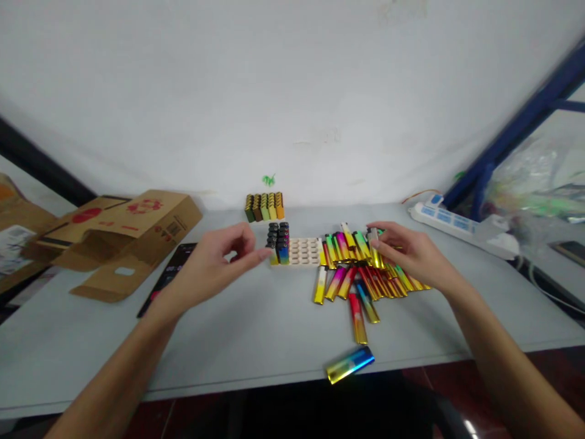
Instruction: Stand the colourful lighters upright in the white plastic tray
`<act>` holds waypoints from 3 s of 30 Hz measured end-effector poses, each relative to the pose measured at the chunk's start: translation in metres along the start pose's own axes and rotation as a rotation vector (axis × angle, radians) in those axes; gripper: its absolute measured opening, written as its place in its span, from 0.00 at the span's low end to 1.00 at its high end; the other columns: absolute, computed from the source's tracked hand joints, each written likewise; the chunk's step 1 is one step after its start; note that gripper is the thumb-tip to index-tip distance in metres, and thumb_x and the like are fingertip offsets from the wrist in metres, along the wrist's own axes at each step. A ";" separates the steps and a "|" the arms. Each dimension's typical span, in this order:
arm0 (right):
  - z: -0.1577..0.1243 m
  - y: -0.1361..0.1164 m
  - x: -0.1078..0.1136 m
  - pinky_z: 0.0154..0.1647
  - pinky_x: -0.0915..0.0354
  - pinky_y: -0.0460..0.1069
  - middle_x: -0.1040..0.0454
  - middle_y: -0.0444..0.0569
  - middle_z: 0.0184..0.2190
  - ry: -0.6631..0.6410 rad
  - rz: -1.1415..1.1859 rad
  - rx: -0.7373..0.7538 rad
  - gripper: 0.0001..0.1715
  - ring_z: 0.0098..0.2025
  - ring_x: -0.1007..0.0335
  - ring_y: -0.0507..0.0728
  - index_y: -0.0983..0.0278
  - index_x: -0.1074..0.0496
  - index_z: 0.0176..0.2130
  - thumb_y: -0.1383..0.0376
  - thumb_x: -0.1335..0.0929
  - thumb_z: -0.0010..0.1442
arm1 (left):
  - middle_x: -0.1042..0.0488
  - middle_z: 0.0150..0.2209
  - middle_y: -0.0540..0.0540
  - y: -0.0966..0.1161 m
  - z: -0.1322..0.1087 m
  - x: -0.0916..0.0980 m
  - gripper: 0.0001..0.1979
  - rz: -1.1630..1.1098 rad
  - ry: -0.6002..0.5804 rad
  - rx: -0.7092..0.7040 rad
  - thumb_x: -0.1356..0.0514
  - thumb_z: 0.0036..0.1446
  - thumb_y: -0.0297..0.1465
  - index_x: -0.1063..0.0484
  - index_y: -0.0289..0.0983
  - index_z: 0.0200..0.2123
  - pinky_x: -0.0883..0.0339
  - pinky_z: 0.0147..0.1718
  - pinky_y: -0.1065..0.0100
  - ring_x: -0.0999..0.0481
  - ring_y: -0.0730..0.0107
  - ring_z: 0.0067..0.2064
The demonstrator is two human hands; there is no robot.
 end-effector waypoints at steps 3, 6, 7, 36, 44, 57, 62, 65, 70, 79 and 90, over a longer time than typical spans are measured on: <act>-0.024 0.013 -0.005 0.26 0.30 0.48 0.20 0.47 0.32 -0.060 -0.083 -0.075 0.29 0.27 0.25 0.55 0.61 0.26 0.59 0.46 0.31 0.68 | 0.25 0.37 0.49 0.067 -0.034 -0.065 0.09 -0.012 -0.263 -0.270 0.36 0.68 0.38 0.29 0.38 0.40 0.29 0.37 0.70 0.25 0.70 0.37; -0.045 0.024 -0.012 0.27 0.25 0.50 0.20 0.46 0.31 -0.071 0.001 -0.182 0.28 0.26 0.22 0.57 0.60 0.27 0.56 0.45 0.30 0.66 | 0.23 0.50 0.42 0.109 -0.079 -0.129 0.19 0.174 -0.423 -0.564 0.36 0.69 0.41 0.30 0.38 0.57 0.28 0.53 0.60 0.23 0.59 0.51; -0.051 0.028 -0.013 0.29 0.24 0.50 0.20 0.46 0.31 -0.051 0.039 -0.212 0.28 0.27 0.20 0.58 0.60 0.29 0.55 0.45 0.29 0.66 | 0.23 0.52 0.41 0.114 -0.091 -0.145 0.21 0.213 -0.449 -0.631 0.37 0.69 0.42 0.31 0.39 0.60 0.28 0.53 0.60 0.23 0.59 0.51; -0.079 0.027 0.004 0.33 0.27 0.53 0.27 0.55 0.44 0.470 -0.458 -0.023 0.28 0.30 0.27 0.55 0.63 0.24 0.41 0.42 0.34 0.70 | 0.20 0.52 0.40 0.079 -0.041 -0.158 0.14 0.385 -0.166 -0.833 0.43 0.71 0.25 0.26 0.36 0.57 0.31 0.62 0.60 0.23 0.61 0.59; -0.078 0.023 -0.001 0.39 0.27 0.55 0.26 0.57 0.46 0.404 -0.515 0.003 0.26 0.35 0.25 0.58 0.64 0.23 0.46 0.45 0.35 0.71 | 0.26 0.57 0.37 0.048 0.000 -0.058 0.20 0.252 0.219 -0.583 0.33 0.64 0.32 0.28 0.42 0.58 0.28 0.61 0.50 0.26 0.54 0.60; -0.074 0.015 -0.016 0.37 0.29 0.56 0.24 0.55 0.44 0.317 -0.505 0.008 0.23 0.32 0.27 0.59 0.62 0.25 0.47 0.46 0.36 0.72 | 0.35 0.69 0.35 -0.072 0.036 -0.068 0.52 -0.331 -0.073 0.006 0.22 0.45 0.43 0.40 0.40 0.70 0.37 0.68 0.47 0.30 0.46 0.67; -0.060 -0.027 -0.018 0.37 0.28 0.55 0.23 0.54 0.41 0.396 -0.456 0.070 0.19 0.31 0.28 0.58 0.61 0.25 0.47 0.49 0.32 0.71 | 0.24 0.59 0.37 -0.080 0.035 -0.079 0.58 -0.455 -0.096 0.090 0.21 0.44 0.42 0.48 0.39 0.72 0.26 0.58 0.49 0.20 0.50 0.56; -0.030 -0.070 -0.048 0.41 0.26 0.56 0.23 0.54 0.44 0.200 -0.316 0.204 0.19 0.37 0.25 0.60 0.60 0.27 0.53 0.51 0.32 0.71 | 0.24 0.58 0.38 -0.082 0.036 -0.079 0.50 -0.402 -0.066 0.063 0.21 0.42 0.45 0.38 0.37 0.65 0.28 0.61 0.49 0.22 0.48 0.58; 0.037 -0.106 -0.116 0.53 0.25 0.62 0.37 0.63 0.67 -0.154 -0.162 0.326 0.52 0.50 0.22 0.65 0.59 0.49 0.75 0.43 0.29 0.65 | 0.23 0.58 0.38 -0.082 0.036 -0.078 0.47 -0.344 -0.037 0.033 0.23 0.43 0.49 0.35 0.35 0.61 0.29 0.61 0.50 0.24 0.45 0.59; 0.085 -0.090 -0.157 0.59 0.28 0.64 0.28 0.62 0.57 -0.162 -0.118 0.520 0.45 0.54 0.24 0.67 0.64 0.39 0.69 0.51 0.24 0.63 | 0.24 0.59 0.39 -0.091 0.032 -0.082 0.53 -0.226 -0.116 0.050 0.21 0.39 0.47 0.38 0.37 0.65 0.28 0.59 0.48 0.23 0.44 0.58; 0.086 -0.088 -0.140 0.47 0.23 0.58 0.19 0.58 0.49 -0.100 0.006 0.394 0.43 0.37 0.20 0.59 0.66 0.28 0.63 0.50 0.20 0.56 | 0.21 0.55 0.42 -0.088 0.032 -0.083 0.50 -0.216 -0.135 0.076 0.22 0.40 0.48 0.35 0.37 0.62 0.26 0.56 0.50 0.21 0.46 0.55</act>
Point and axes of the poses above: each hand's wrist, its own z-axis towards the middle knuckle, its own x-axis out of the back of the hand, y = z × x, the point moved 9 cm from there along z, towards the middle knuckle
